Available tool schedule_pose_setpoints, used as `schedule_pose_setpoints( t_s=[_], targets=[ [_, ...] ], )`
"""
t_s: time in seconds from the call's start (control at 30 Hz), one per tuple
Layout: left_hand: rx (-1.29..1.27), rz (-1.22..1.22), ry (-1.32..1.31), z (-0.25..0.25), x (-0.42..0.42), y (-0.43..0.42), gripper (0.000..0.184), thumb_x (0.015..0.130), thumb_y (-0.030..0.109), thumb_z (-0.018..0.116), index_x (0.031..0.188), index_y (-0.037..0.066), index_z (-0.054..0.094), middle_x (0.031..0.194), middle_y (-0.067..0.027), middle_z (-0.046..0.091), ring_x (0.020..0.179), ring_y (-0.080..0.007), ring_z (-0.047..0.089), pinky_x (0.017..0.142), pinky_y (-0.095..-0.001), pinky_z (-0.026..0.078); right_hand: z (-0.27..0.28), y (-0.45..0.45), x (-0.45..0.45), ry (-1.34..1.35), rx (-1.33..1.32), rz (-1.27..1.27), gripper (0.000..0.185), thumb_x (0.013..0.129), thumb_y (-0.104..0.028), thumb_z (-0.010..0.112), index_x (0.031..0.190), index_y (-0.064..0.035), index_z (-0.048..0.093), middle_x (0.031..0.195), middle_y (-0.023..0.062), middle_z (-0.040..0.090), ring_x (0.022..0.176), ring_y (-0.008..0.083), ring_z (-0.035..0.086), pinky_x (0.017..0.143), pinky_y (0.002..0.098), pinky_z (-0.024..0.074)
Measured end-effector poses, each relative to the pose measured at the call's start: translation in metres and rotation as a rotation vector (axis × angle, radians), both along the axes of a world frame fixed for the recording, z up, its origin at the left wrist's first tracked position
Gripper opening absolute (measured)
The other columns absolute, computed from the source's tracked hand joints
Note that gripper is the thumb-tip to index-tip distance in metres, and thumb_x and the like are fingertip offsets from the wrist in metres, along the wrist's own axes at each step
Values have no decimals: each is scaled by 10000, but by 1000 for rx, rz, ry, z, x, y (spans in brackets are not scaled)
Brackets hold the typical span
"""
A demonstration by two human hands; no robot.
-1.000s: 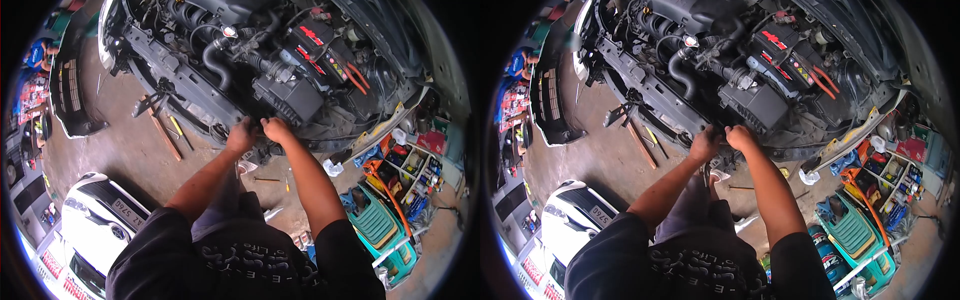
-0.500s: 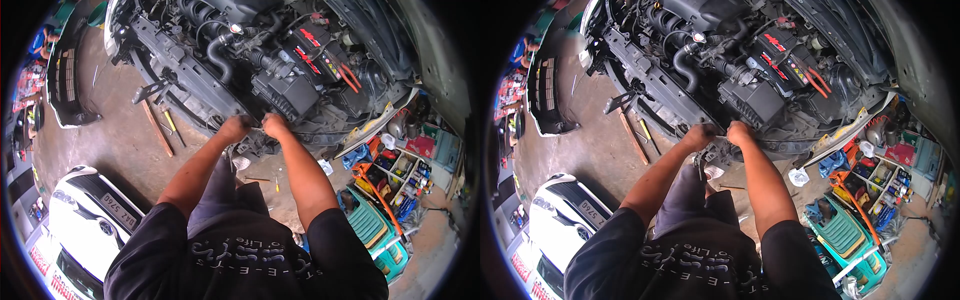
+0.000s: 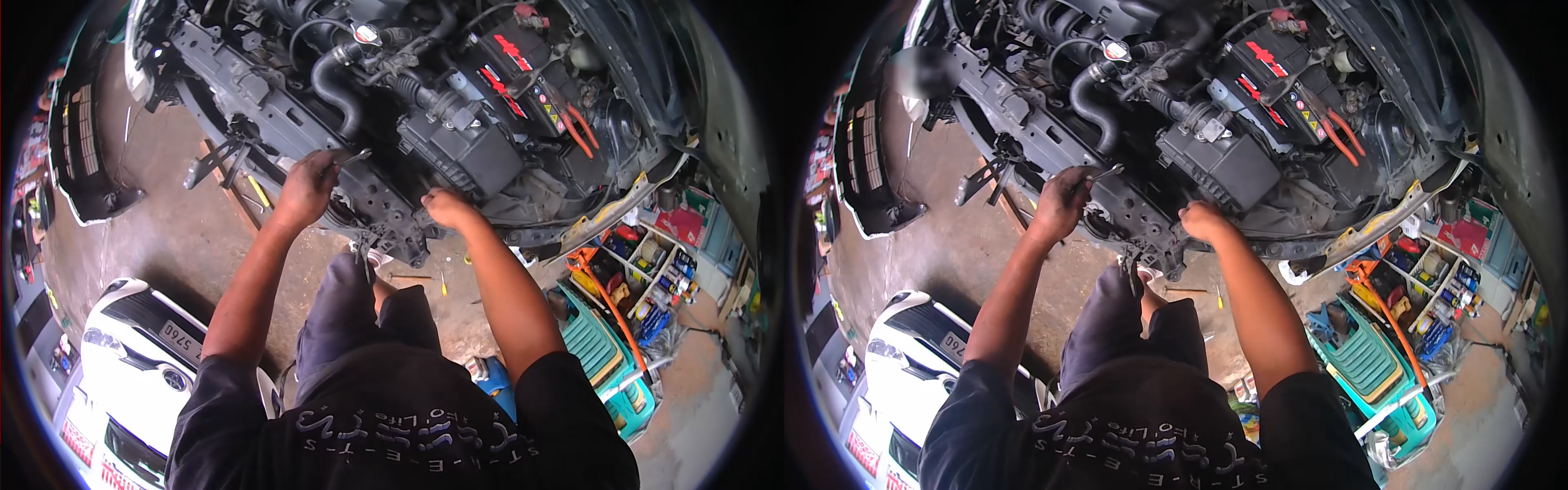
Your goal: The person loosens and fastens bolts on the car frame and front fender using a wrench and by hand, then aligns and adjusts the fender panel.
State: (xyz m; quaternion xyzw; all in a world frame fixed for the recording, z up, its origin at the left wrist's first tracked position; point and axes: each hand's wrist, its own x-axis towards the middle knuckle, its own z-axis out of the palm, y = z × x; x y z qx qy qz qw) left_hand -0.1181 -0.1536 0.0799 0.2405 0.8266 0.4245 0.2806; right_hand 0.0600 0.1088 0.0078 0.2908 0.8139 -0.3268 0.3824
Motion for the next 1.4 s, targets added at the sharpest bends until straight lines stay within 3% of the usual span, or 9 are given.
schedule_pose_setpoints(
  t_s=[0.1, 0.23, 0.6, 0.8, 0.87, 0.93, 1.0, 1.13, 1.4],
  targets=[
    [93, -184, -95, -7, 4, 34, 340, 833, -108, 546, 1106, 2, 715, 1013, -156, 684, 880, -272, 712, 786, -381, 576, 17, 7, 6, 32, -41, -34, 282, 975, -203, 589, 1149, -6, 692, 1244, 274, 674, 1201, 418, 629, 1003, 455, 504],
    [45, -557, 123, -48, 21, 74, 280, 753, 5, 564, 970, -22, 740, 1165, -239, 693, 1159, -405, 645, 1004, -466, 534, 25, -6, 24, 372, -61, -210, 336, 863, -10, 589, 1193, -13, 654, 1263, 279, 649, 1210, 446, 608, 1019, 459, 507],
    [-108, -1078, 231, -107, 60, 129, 221, 840, 207, 670, 929, 14, 732, 987, -231, 716, 952, -411, 695, 848, -473, 571, 37, -11, 42, 759, 36, -210, 383, 805, 79, 536, 1174, 37, 627, 1326, 237, 604, 1254, 431, 573, 1077, 462, 474],
    [-224, -932, 110, -99, 64, 146, 231, 746, 226, 718, 868, 30, 730, 791, -202, 716, 824, -375, 718, 813, -464, 577, 50, -3, 42, 878, -114, -354, 364, 827, 72, 547, 1167, 21, 667, 1190, 224, 686, 1144, 393, 655, 1018, 400, 510],
    [-255, -963, 169, -89, 69, 144, 219, 748, 190, 731, 889, 23, 718, 914, -209, 730, 886, -384, 713, 808, -460, 578, 88, 7, 38, 393, -352, -409, 381, 877, 66, 507, 1229, 41, 653, 1284, 200, 671, 1233, 276, 648, 1081, 348, 472],
    [177, -626, 412, -79, 73, 136, 193, 770, 148, 736, 904, 15, 694, 1056, -213, 717, 948, -401, 697, 796, -473, 568, 90, -3, 67, 541, -307, -423, 359, 919, 76, 493, 1248, 41, 633, 1199, 155, 698, 1151, 205, 676, 1043, 308, 497],
    [36, -612, 448, -80, 83, 125, 195, 784, 135, 735, 935, 18, 697, 1103, -209, 706, 965, -408, 689, 801, -474, 563, 91, -16, 108, 782, -624, -645, 353, 949, 91, 477, 1273, 41, 606, 1134, 133, 706, 1102, 178, 686, 1016, 300, 516],
    [-75, -481, 603, -89, 101, 121, 188, 816, 159, 720, 966, 46, 726, 925, -174, 675, 904, -398, 673, 798, -465, 557, 43, -59, 233, 659, -542, -726, 318, 960, 78, 495, 1252, 30, 611, 1114, 160, 720, 1063, 241, 714, 970, 342, 544],
    [-202, -433, 960, -102, 108, 119, 178, 860, 229, 717, 960, 87, 754, 989, -161, 724, 863, -378, 715, 760, -434, 571, -95, -179, 444, 260, -310, -674, 268, 898, -123, 644, 1144, -19, 659, 1089, 250, 699, 1059, 390, 691, 868, 493, 546]
  ],
)
